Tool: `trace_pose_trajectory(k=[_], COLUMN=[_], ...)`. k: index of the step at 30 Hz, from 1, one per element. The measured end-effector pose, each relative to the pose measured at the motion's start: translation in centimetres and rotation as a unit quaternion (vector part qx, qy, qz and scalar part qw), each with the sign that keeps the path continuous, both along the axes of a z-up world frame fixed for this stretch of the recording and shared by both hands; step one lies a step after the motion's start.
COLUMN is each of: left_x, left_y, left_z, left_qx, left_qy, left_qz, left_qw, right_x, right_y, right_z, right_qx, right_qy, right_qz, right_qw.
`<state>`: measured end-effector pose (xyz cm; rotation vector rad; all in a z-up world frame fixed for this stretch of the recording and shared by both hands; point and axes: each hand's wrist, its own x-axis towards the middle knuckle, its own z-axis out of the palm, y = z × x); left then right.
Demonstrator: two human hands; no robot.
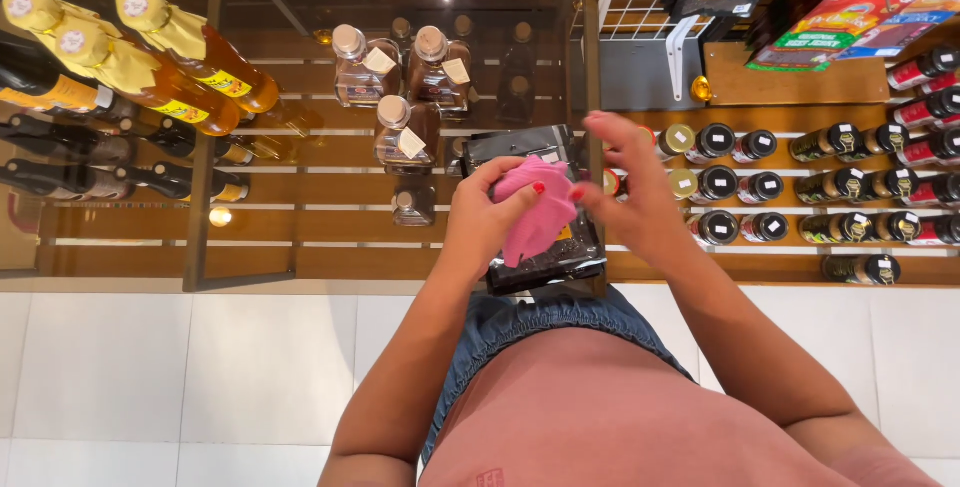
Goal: Wiping down grocery store shelves and product packaging with a cloth.
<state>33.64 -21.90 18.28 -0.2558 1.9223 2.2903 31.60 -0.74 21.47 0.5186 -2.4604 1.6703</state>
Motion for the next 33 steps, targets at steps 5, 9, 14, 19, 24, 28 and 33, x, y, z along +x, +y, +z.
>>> trace_pose_trajectory(k=[5,9,14,19,24,28,33], left_x=[-1.1,-0.6,0.8,1.2,1.0,0.9,1.1], left_y=[0.2,0.4,1.7,2.5,2.5,1.1,-2.7], left_z=[-0.1,1.3,-3.1,-2.6,-4.4,-3.2,-4.3], left_qx=[0.002,-0.252,-0.092,0.248,0.231,0.272,0.046], left_qy=[0.073,0.131,0.001,-0.095,-0.066,-0.068,0.042], left_qz=[-0.125,0.003,0.04,-0.021,0.015,-0.001,-0.004], left_qw=[0.989,0.959,0.995,0.964,0.971,0.96,0.998], right_x=[0.5,0.1,0.4,1.1,1.6,1.1,-1.3], right_y=[-1.3,-0.9,-1.2,-2.0,-2.2,-2.3,-1.3], right_z=[0.8,-1.6,-3.0,-2.5,-1.5,-2.8,-5.2], right_qx=[0.001,-0.165,-0.172,0.043,0.14,0.06,0.005], right_qy=[-0.082,-0.328,-0.285,-0.103,0.048,-0.002,-0.093], right_qz=[0.164,0.069,0.008,0.009,0.049,0.126,0.056], right_qw=[0.983,0.927,0.943,0.994,0.988,0.99,0.994])
